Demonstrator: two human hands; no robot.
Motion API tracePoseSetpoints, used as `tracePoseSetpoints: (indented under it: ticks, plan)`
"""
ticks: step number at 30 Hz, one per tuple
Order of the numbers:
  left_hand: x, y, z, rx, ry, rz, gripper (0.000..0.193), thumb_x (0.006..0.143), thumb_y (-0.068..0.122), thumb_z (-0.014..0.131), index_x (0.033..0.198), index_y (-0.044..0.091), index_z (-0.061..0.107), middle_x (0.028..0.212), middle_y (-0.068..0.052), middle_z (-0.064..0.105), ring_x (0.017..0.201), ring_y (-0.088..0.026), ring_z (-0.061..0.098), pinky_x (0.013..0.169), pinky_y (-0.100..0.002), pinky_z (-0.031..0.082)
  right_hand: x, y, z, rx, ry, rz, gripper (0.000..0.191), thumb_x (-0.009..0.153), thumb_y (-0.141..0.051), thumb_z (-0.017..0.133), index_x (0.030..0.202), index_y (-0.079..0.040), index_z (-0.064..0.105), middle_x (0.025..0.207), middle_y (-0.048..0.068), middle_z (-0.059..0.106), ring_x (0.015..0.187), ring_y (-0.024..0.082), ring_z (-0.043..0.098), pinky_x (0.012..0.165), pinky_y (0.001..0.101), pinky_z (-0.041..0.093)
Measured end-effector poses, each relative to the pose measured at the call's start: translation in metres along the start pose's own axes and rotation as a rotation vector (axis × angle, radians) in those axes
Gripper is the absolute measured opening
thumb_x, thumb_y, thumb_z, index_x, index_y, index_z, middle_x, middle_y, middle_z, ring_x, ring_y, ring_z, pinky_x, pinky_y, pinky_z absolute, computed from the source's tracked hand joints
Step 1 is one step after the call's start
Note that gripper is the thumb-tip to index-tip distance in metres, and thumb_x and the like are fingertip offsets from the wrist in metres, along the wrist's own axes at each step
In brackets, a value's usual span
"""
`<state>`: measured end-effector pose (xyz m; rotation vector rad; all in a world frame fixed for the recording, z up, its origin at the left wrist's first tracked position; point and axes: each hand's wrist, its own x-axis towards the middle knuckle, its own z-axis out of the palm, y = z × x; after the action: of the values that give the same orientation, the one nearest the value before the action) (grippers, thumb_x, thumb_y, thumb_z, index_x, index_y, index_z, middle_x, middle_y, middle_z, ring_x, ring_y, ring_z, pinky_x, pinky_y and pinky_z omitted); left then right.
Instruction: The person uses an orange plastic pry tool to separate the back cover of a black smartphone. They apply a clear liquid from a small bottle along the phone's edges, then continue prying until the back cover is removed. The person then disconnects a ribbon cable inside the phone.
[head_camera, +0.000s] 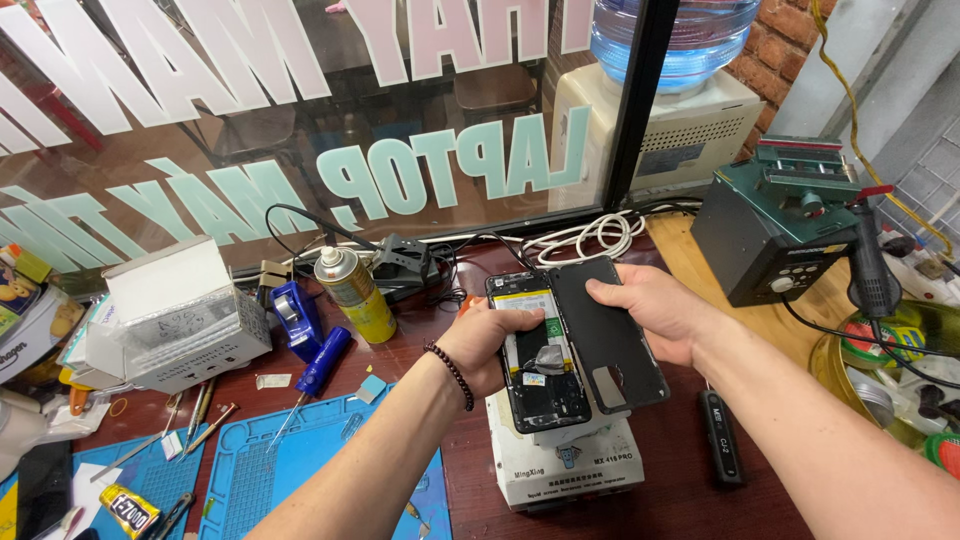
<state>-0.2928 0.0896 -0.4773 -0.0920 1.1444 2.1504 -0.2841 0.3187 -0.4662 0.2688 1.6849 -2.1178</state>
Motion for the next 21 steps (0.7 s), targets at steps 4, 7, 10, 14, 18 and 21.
tracePoseSetpoints:
  ticks: [4, 7, 10, 14, 18, 21]
  plan:
    - [0.000, 0.001, -0.003, 0.015, -0.069, -0.081, 0.031, 0.095, 0.000, 0.056, 0.126, -0.003, 0.060, 0.112, -0.018, 0.073, 0.099, -0.030, 0.074, 0.090, -0.048, 0.061, 0.007, -0.002, -0.015, -0.084, -0.031, 0.023, 0.028, 0.098, -0.020, 0.055, 0.117, -0.002, 0.066, 0.101, 0.013, 0.075, 0.083, 0.021, 0.073, 0.073, 0.0392, 0.061]
    - [-0.004, 0.007, -0.010, 0.072, -0.017, -0.156, 0.033, 0.093, 0.000, 0.053, 0.126, -0.004, 0.057, 0.114, -0.018, 0.072, 0.099, -0.032, 0.075, 0.089, -0.050, 0.061, 0.009, -0.007, -0.042, -0.160, 0.164, 0.020, 0.027, 0.100, -0.018, 0.057, 0.119, -0.002, 0.067, 0.102, 0.013, 0.073, 0.083, 0.022, 0.070, 0.075, 0.0398, 0.060]
    - [-0.008, 0.016, -0.019, 0.132, 0.065, -0.157, 0.036, 0.090, -0.004, 0.051, 0.126, -0.005, 0.057, 0.115, -0.021, 0.070, 0.097, -0.034, 0.075, 0.088, -0.052, 0.061, 0.010, -0.008, -0.071, -0.125, 0.323, -0.003, 0.025, 0.101, -0.018, 0.056, 0.116, 0.000, 0.065, 0.099, 0.012, 0.070, 0.083, 0.023, 0.068, 0.075, 0.0421, 0.058]
    - [0.001, 0.014, -0.010, 0.160, 0.268, -0.126, 0.037, 0.088, -0.010, 0.054, 0.124, -0.005, 0.052, 0.116, -0.022, 0.069, 0.097, -0.034, 0.073, 0.088, -0.053, 0.063, 0.012, 0.014, -0.084, 0.189, 0.347, -0.054, 0.020, 0.098, -0.013, 0.053, 0.109, 0.002, 0.062, 0.099, 0.010, 0.070, 0.085, 0.021, 0.070, 0.080, 0.0395, 0.059]
    - [0.018, 0.003, 0.008, 0.418, 0.343, -0.053, 0.032, 0.087, -0.007, 0.062, 0.119, -0.009, 0.062, 0.110, -0.022, 0.073, 0.094, -0.032, 0.075, 0.081, -0.048, 0.065, 0.010, 0.031, -0.084, 0.236, 0.320, -0.054, 0.017, 0.097, -0.013, 0.058, 0.109, -0.001, 0.063, 0.100, 0.008, 0.070, 0.085, 0.019, 0.068, 0.081, 0.0365, 0.056]
    - [0.027, -0.006, 0.019, 0.593, 0.409, -0.037, 0.031, 0.091, 0.000, 0.064, 0.121, -0.002, 0.063, 0.111, -0.016, 0.074, 0.097, -0.027, 0.074, 0.082, -0.041, 0.062, 0.006, 0.037, -0.084, 0.297, 0.376, -0.021, 0.017, 0.097, -0.015, 0.059, 0.109, -0.004, 0.064, 0.100, 0.004, 0.069, 0.088, 0.017, 0.067, 0.081, 0.0366, 0.057]
